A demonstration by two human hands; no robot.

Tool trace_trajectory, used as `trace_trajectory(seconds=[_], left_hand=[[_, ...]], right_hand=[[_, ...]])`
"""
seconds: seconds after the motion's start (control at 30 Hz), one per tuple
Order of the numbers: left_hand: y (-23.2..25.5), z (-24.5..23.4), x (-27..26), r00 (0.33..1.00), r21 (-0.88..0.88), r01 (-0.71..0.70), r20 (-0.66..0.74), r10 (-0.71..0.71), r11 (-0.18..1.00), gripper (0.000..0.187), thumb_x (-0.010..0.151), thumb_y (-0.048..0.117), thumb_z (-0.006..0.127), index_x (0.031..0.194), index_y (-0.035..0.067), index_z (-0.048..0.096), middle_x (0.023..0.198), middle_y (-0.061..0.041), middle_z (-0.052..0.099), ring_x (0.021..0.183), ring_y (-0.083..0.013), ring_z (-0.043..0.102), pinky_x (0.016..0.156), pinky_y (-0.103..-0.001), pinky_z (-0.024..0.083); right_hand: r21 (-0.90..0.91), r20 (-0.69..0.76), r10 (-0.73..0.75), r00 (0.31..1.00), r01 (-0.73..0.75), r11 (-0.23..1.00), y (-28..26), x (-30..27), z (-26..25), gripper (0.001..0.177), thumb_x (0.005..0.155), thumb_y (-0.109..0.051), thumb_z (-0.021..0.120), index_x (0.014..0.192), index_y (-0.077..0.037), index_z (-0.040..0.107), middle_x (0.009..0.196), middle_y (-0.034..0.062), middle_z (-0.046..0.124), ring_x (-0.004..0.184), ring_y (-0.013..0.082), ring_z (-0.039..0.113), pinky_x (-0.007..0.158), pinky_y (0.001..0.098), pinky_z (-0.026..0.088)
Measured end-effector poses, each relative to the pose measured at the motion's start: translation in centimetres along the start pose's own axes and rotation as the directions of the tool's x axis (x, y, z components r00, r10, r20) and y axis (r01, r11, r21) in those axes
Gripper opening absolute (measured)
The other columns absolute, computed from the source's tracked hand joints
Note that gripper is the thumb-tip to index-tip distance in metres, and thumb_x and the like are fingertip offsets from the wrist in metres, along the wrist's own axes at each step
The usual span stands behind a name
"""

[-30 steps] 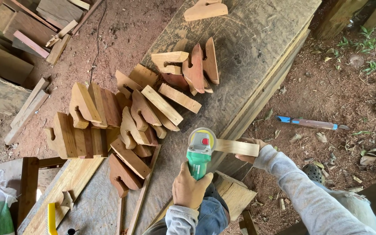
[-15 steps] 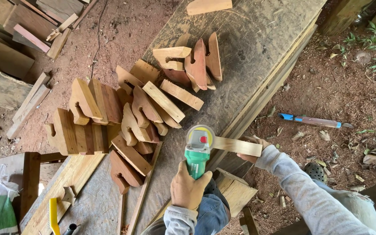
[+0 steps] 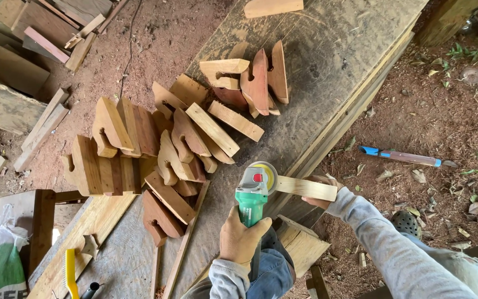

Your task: Sand the edges of decorative wooden pieces using an angle grinder fitted with a sanding disc.

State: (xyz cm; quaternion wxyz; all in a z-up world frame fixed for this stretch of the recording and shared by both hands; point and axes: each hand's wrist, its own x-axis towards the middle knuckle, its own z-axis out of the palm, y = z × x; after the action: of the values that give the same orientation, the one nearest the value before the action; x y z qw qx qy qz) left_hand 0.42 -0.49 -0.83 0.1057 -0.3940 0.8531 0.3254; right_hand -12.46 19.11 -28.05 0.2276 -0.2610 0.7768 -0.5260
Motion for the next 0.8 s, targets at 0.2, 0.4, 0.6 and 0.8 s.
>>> trace_trajectory(seconds=[0.2, 0.4, 0.6, 0.8], left_hand=[[0.4, -0.4, 0.2, 0.999, -0.087, 0.041, 0.024, -0.039, 0.995, 0.041, 0.066, 0.036, 0.081, 0.097, 0.011, 0.070, 0.078, -0.003, 0.074, 0.063, -0.0175, 0.066, 0.064, -0.030, 0.054], [1.3, -0.8, 0.2, 0.993, -0.221, 0.119, 0.048, -0.111, 0.968, 0.035, 0.066, 0.026, 0.083, 0.093, 0.008, 0.070, 0.074, -0.004, 0.070, 0.060, -0.0158, 0.061, 0.060, -0.028, 0.051], [-0.1, -0.4, 0.6, 0.995, -0.086, 0.097, -0.026, -0.099, 0.992, 0.039, 0.066, 0.035, 0.084, 0.093, 0.011, 0.069, 0.076, -0.003, 0.074, 0.061, -0.0170, 0.065, 0.062, -0.029, 0.054], [1.1, -0.5, -1.5, 0.996, 0.079, -0.046, -0.068, 0.051, 0.996, 0.047, 0.067, 0.042, 0.081, 0.098, 0.010, 0.066, 0.072, -0.005, 0.077, 0.054, -0.0212, 0.069, 0.059, -0.032, 0.058]], right_hand=[[0.260, 0.014, 0.119, 0.993, -0.119, 0.958, 0.7, 0.4, 1.5, 0.048, 0.068, -0.016, 0.086, 0.112, -0.010, 0.070, 0.095, 0.0027, 0.081, 0.084, 0.0169, 0.078, 0.078, 0.0289, 0.065], [0.248, 0.023, 0.080, 0.996, -0.084, 0.965, 1.1, 0.8, 1.9, 0.053, 0.068, -0.022, 0.088, 0.115, -0.011, 0.068, 0.097, 0.0033, 0.081, 0.084, 0.0176, 0.078, 0.078, 0.0304, 0.065], [0.155, 0.013, 0.084, 0.996, -0.085, 0.984, 0.7, 0.5, 1.6, 0.056, 0.068, -0.028, 0.087, 0.118, -0.013, 0.067, 0.099, 0.0021, 0.081, 0.085, 0.0183, 0.079, 0.079, 0.0321, 0.065], [0.323, 0.050, 0.221, 0.974, -0.226, 0.919, -1.5, -1.2, 0.1, 0.055, 0.068, -0.013, 0.085, 0.119, -0.006, 0.066, 0.094, 0.0075, 0.081, 0.079, 0.0172, 0.078, 0.071, 0.0268, 0.066]])
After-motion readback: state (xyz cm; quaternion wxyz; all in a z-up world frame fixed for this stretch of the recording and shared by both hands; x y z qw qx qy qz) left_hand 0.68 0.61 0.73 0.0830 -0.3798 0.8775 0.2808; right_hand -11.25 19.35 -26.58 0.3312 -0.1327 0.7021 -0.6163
